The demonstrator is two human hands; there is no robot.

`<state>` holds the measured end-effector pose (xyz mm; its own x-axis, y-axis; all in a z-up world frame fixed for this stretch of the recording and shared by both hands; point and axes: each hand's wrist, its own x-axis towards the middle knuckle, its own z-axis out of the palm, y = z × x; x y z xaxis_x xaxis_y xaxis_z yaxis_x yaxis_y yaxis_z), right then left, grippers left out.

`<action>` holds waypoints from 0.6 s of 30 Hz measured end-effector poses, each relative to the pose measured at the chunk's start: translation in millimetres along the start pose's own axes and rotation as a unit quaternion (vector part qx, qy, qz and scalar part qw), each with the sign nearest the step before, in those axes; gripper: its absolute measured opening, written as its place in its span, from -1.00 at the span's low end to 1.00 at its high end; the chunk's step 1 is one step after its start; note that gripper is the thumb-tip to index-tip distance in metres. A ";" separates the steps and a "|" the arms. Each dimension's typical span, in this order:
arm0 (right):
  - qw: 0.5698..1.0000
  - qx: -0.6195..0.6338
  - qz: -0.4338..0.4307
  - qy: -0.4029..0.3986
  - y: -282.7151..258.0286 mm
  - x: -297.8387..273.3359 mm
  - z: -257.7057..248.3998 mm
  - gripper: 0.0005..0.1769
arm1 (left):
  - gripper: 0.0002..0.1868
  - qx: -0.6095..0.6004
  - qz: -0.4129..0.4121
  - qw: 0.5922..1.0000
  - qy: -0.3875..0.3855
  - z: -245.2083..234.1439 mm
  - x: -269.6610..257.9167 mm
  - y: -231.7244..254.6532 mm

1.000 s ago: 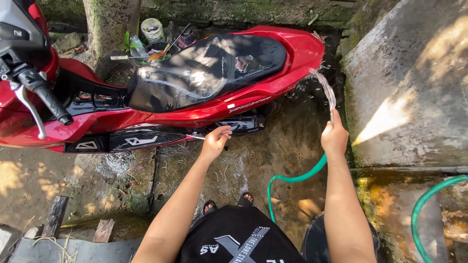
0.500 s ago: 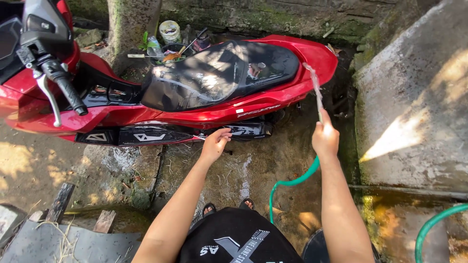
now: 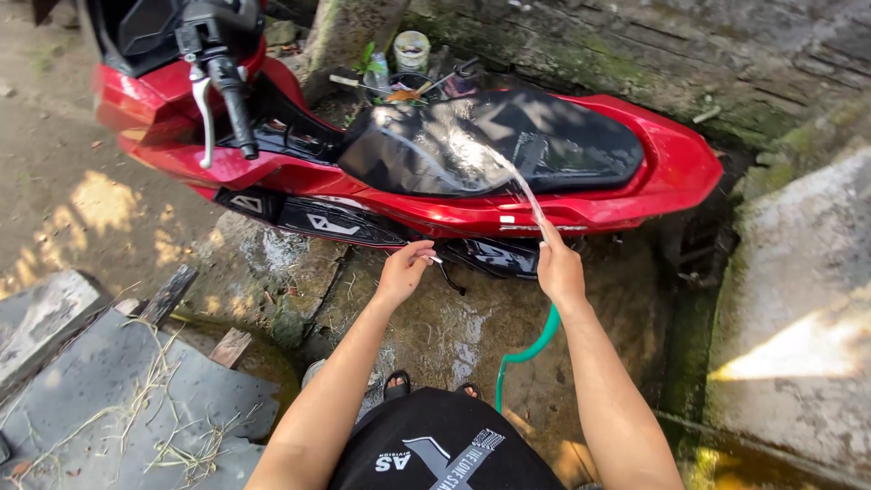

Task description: Wash a red motorcycle using a water hose and a cloth.

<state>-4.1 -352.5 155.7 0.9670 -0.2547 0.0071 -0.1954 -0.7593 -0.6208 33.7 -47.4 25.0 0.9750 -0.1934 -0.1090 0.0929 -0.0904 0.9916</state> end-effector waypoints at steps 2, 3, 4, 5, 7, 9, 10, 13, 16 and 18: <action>0.998 0.011 -0.056 -0.011 3.3 6.9 19.9 -0.44 | -0.60 -0.013 0.010 1.000 0.015 -12.3 -1.4 -9.7; 0.994 0.019 -0.103 -0.019 5.3 7.4 31.6 -0.44 | -0.59 -0.027 0.017 0.999 0.021 -18.7 -5.6 -17.3; 0.994 0.019 -0.109 -0.026 -7.1 5.6 32.3 -0.44 | -0.59 -0.028 0.016 0.999 0.030 -24.6 -10.7 -13.0; 0.997 0.014 -0.069 -0.044 -20.1 5.8 31.5 -0.42 | -0.58 -0.013 0.013 0.999 0.044 -30.2 -13.7 -6.7; 0.997 0.008 -0.036 -0.068 -31.7 8.4 39.6 -0.40 | -0.58 0.001 0.009 0.998 0.067 -40.8 -20.2 2.1; 0.995 -0.001 -0.066 -0.079 -28.6 12.9 57.2 -0.44 | -0.60 -0.013 -0.015 0.997 0.070 -50.2 -26.8 7.4; 0.994 0.001 -0.070 -0.084 -34.1 13.3 62.1 -0.44 | -0.60 -0.013 -0.016 0.997 0.076 -55.2 -29.8 9.2; 0.987 0.018 -0.114 -0.112 -53.5 12.9 69.6 -0.40 | -0.59 -0.001 -0.025 0.996 0.086 -64.7 -34.8 9.0; 0.986 0.000 -0.084 -0.143 -70.6 12.0 82.2 -0.39 | -0.59 -0.005 -0.032 0.994 0.108 -74.4 -40.4 1.2; 0.975 0.044 -0.181 -0.122 -59.4 18.4 105.1 -0.46 | -0.63 -0.007 0.006 0.994 0.112 -77.5 -41.7 -1.8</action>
<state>42.6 -249.2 110.3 0.9820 0.1794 0.0584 0.1710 -0.7155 -0.6774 8.5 36.6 33.1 0.9963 0.0281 -0.0808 0.0827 -0.0761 0.9937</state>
